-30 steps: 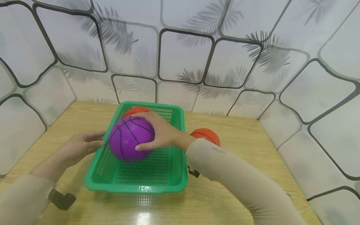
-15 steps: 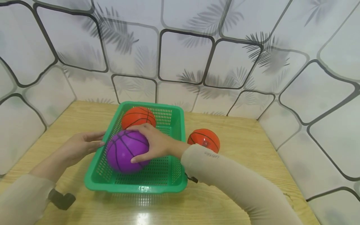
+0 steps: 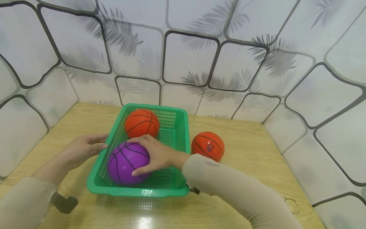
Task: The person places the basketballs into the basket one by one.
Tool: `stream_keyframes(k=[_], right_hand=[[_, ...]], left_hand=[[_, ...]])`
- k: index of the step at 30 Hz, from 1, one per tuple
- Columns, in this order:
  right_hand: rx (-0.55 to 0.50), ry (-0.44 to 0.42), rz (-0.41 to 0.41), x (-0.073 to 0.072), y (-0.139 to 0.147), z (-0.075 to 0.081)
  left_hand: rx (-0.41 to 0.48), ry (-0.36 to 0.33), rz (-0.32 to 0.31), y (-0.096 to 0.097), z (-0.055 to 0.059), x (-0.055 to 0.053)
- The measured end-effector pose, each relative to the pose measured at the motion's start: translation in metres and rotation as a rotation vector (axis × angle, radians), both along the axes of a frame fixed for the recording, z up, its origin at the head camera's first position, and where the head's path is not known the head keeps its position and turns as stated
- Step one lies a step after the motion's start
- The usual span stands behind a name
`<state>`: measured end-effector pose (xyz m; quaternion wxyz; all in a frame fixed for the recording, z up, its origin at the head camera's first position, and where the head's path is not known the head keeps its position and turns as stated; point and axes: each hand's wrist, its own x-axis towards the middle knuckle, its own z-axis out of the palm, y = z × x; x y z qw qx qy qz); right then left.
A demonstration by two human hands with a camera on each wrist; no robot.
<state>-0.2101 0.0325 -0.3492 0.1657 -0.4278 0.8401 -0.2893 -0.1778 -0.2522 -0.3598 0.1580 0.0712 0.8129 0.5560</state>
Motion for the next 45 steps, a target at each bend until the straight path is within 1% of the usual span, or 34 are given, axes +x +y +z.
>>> stream_keyframes(k=[3, 10, 14, 18, 23, 26, 32, 35, 39, 45], right_hand=[[0.003, -0.010, -0.002, 0.002, 0.000, -0.002], [0.003, -0.038, -0.012, 0.004, 0.000, -0.003], [0.010, -0.061, -0.016, 0.004, 0.001, -0.003], [0.020, -0.056, -0.004, 0.003, 0.001, -0.002], [0.006, -0.047, 0.019, 0.003, 0.003, -0.001], [-0.017, -0.035, 0.032, 0.002, 0.006, 0.002], [-0.050, 0.027, 0.044, -0.004, 0.015, 0.010], [-0.082, 0.011, 0.020, -0.007, 0.021, 0.016], [-0.160, -0.025, -0.022, -0.012, 0.029, 0.023], [-0.245, 0.005, -0.048, -0.020, 0.042, 0.033]], left_hand=[[-0.001, 0.002, 0.001, 0.001, 0.000, 0.000], [-0.037, 0.013, 0.006, 0.001, 0.003, 0.001], [-0.028, 0.012, 0.004, 0.001, 0.003, 0.001], [-0.014, 0.013, -0.002, 0.001, 0.002, 0.001], [0.001, 0.005, -0.004, 0.001, 0.000, 0.001], [0.014, -0.002, -0.004, 0.001, 0.000, 0.001], [0.006, 0.005, -0.007, 0.000, 0.000, 0.001], [0.008, 0.009, -0.011, -0.001, 0.000, 0.001], [0.011, 0.005, -0.013, -0.002, -0.001, 0.000], [0.000, 0.005, -0.023, -0.003, -0.002, 0.000]])
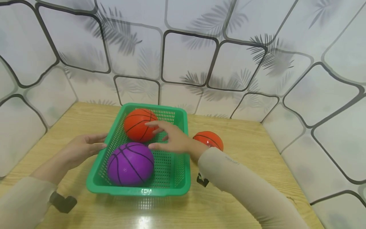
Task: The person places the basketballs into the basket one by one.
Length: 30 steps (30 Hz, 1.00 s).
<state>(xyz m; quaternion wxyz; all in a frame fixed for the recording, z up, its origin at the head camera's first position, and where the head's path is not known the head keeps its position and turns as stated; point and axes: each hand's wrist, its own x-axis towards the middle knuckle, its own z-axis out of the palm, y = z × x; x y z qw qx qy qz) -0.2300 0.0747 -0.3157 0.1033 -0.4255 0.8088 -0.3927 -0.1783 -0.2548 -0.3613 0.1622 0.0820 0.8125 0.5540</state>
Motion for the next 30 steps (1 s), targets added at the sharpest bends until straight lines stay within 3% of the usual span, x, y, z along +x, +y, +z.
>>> stream_keyframes(k=[10, 23, 30], right_hand=[[-0.153, 0.028, -0.079, -0.014, 0.025, 0.010], [-0.238, 0.085, -0.292, -0.033, 0.071, 0.008], [-0.246, 0.108, -0.374, -0.012, 0.085, 0.031]], left_hand=[[0.002, -0.001, 0.008, 0.001, 0.000, 0.001], [-0.009, 0.003, 0.015, 0.002, 0.002, 0.003], [0.000, 0.003, 0.013, 0.002, 0.002, 0.003]])
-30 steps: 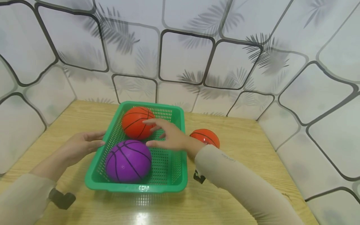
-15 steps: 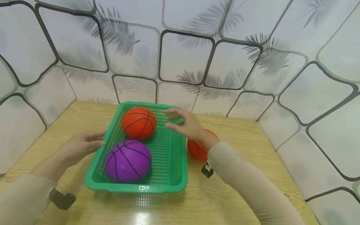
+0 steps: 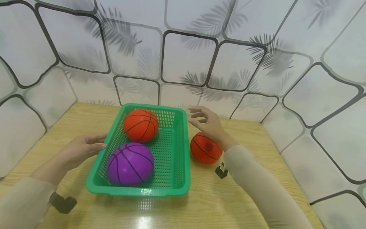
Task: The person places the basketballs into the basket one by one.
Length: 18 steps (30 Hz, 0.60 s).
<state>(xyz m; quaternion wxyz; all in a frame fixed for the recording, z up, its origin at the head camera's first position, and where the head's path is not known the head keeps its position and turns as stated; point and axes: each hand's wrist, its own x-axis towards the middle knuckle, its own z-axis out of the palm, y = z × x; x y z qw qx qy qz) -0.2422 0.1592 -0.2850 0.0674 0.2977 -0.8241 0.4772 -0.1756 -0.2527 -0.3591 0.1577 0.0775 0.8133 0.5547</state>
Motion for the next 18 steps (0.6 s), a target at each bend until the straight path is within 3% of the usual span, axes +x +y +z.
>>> stream_keyframes(k=[12, 18], right_hand=[[0.010, 0.011, -0.123, 0.000, 0.034, -0.015], [0.024, 0.007, -0.142, -0.013, 0.060, -0.045]], left_hand=[[0.003, 0.017, -0.011, -0.001, -0.001, -0.001], [-0.003, 0.010, -0.009, -0.002, -0.001, -0.001]])
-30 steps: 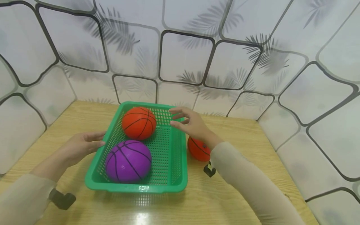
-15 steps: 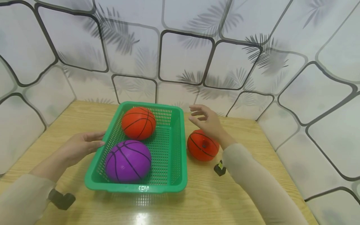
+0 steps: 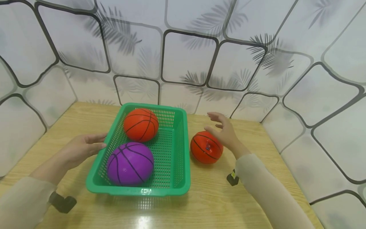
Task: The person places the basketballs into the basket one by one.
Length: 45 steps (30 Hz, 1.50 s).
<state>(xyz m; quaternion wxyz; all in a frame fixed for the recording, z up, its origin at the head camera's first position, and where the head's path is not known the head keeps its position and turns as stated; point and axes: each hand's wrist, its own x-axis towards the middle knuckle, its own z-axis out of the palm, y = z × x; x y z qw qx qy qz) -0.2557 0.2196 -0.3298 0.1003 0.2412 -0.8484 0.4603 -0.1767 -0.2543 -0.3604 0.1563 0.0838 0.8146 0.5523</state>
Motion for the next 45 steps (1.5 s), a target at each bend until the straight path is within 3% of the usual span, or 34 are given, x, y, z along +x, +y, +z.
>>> stream_keyframes(k=[3, 8, 15, 19, 32, 41, 45], right_hand=[[0.016, -0.027, -0.007, -0.006, 0.012, -0.017], [0.048, -0.080, 0.009, -0.001, 0.023, -0.030], [0.093, -0.171, 0.050, 0.025, 0.022, -0.023], [0.110, -0.202, 0.068, 0.030, 0.026, -0.028], [0.072, -0.267, 0.099, 0.033, 0.038, -0.043], [0.049, -0.298, 0.069, 0.034, 0.040, -0.048], [0.040, -0.286, 0.039, 0.024, 0.048, -0.066]], left_hand=[[-0.003, 0.003, 0.000, 0.000, 0.000, 0.000], [0.000, 0.006, 0.001, -0.001, -0.001, -0.001], [-0.007, 0.005, -0.001, -0.001, -0.001, -0.001], [-0.008, 0.008, -0.005, 0.000, -0.001, -0.001], [0.003, -0.018, 0.000, 0.000, -0.001, -0.001], [-0.022, -0.015, -0.004, 0.001, 0.000, -0.001], [-0.003, -0.009, -0.010, 0.002, -0.002, -0.002]])
